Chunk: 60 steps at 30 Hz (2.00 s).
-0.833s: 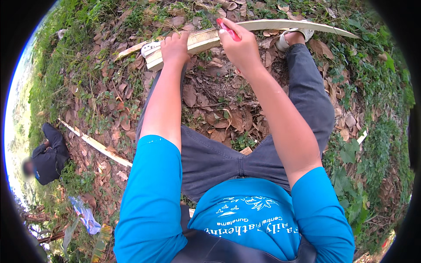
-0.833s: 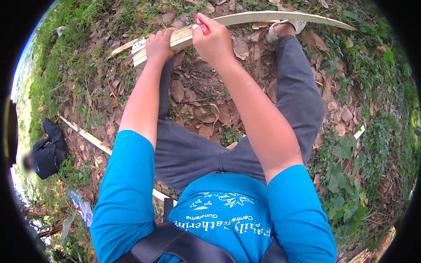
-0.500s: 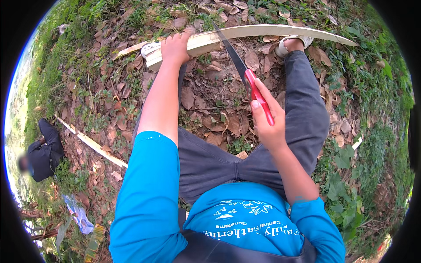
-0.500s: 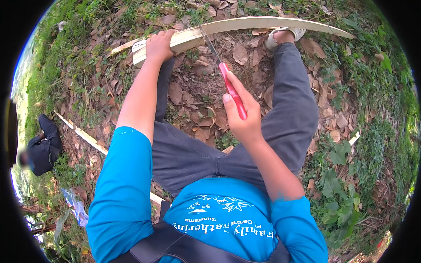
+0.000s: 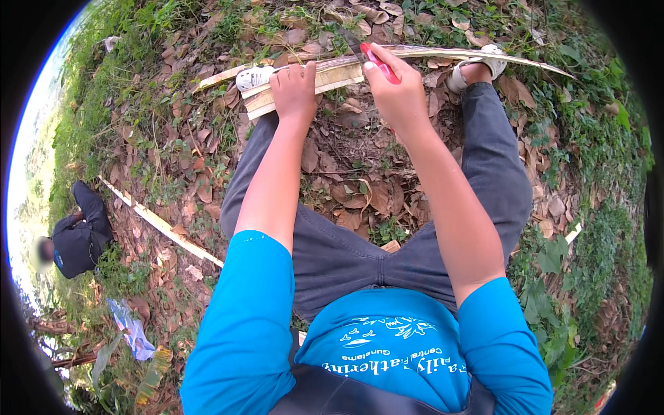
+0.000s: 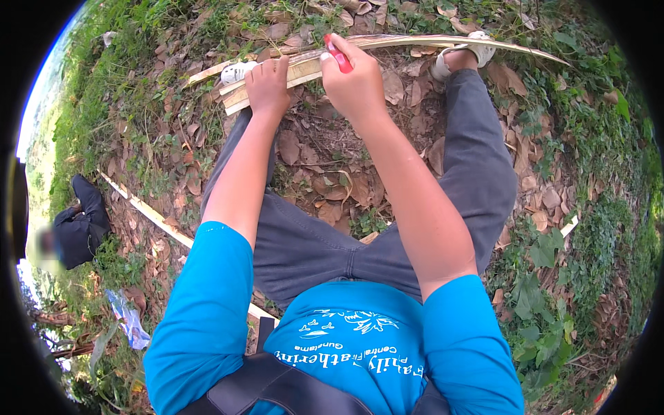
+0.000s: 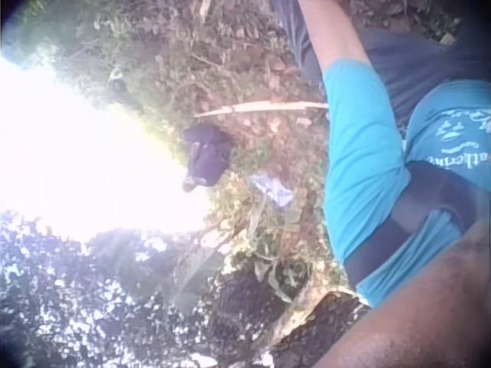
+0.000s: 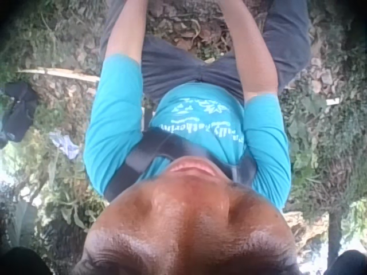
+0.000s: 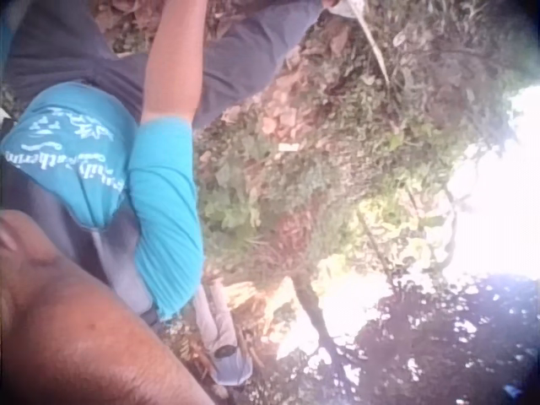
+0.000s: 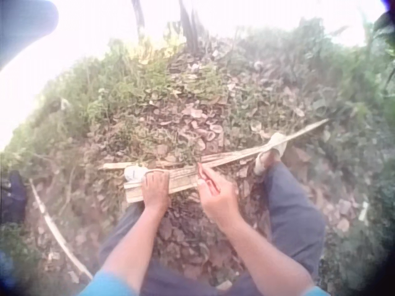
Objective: The person sits on the ground and uses a small green-handled axe to chop and shape a piece of wood. They then switch to a red-handled hand saw to cut the wood further.
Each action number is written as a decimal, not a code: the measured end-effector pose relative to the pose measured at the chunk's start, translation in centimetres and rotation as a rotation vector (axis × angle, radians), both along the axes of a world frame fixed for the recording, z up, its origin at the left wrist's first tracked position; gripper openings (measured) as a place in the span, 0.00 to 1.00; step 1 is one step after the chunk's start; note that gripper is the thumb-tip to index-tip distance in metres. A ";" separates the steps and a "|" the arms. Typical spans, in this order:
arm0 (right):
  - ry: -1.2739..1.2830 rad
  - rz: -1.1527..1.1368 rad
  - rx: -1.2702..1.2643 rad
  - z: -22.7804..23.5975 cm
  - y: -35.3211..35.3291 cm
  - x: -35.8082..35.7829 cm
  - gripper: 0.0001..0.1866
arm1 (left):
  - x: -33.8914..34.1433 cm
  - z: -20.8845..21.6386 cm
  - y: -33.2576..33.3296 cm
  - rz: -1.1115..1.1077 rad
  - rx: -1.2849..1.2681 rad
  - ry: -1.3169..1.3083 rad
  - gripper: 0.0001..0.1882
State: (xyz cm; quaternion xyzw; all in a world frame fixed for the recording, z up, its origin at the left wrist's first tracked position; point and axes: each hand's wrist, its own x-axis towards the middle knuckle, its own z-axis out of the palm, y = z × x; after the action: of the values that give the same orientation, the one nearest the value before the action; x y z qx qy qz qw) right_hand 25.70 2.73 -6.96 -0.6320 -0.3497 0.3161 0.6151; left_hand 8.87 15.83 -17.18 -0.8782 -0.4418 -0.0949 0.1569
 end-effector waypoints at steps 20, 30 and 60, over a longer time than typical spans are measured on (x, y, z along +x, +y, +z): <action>0.222 -0.039 0.154 -2.3 -7.1 -0.5 0.23 | 0.5 3.4 0.7 0.033 -0.494 0.200 0.63; 0.116 -0.066 0.168 -5.7 -3.3 -1.2 0.23 | 0.2 3.4 0.7 0.020 -0.491 0.176 0.61; -0.125 -0.046 0.150 -5.3 -3.0 -1.6 0.25 | 0.5 3.8 0.0 0.044 -0.490 0.167 0.62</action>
State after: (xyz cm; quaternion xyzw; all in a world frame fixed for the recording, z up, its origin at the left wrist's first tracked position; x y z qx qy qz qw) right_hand 24.08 -0.30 -12.26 -0.6106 -0.3953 0.2349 0.6448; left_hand 9.33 15.81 -13.37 -0.8849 -0.4561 0.0914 -0.0227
